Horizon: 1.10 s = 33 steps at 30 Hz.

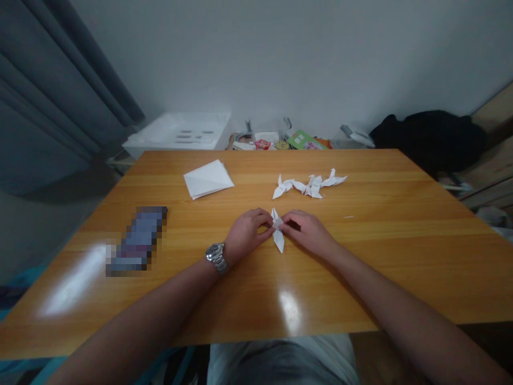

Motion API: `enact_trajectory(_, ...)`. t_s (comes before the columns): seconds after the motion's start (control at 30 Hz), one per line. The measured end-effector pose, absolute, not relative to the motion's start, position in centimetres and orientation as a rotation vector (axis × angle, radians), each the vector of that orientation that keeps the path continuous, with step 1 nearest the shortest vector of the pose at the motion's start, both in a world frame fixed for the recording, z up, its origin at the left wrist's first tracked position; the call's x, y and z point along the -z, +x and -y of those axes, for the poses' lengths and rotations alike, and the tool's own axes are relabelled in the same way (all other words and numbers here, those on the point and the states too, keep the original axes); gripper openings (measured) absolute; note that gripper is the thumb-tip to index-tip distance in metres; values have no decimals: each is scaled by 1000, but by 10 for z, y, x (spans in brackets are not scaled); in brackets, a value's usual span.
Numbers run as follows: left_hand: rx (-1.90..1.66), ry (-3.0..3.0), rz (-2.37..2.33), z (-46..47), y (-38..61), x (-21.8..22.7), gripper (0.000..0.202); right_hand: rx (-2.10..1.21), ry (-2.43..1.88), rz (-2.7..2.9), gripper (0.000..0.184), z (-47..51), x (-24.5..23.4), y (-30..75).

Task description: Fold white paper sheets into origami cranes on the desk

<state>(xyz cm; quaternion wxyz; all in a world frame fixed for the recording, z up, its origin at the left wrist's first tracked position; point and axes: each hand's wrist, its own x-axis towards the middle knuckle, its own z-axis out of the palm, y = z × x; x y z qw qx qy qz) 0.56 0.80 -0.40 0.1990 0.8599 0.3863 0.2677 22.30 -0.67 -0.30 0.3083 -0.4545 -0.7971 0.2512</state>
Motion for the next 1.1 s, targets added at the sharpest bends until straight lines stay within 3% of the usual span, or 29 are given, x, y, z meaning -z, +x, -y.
enact_trajectory(0.33, -748, 2362, -1130, -10, 9, 4, 13, -739, -1253, 1986, 9, 4, 11, 219)
enact_trajectory(0.53, -752, 2287, -1207, -10, 9, 1, 13, -836, -1206, 1851, 22, 5, 15, 217)
enact_trajectory(0.83, -868, 2255, -1179, -12, 10, 7, 18, -552, -1176, 2026, 10, 3, 12, 218)
enact_trajectory(1.1, -851, 2419, -1307, -12, 8, 11, 24, -423, -1098, 2158, 20, 4, 14, 221)
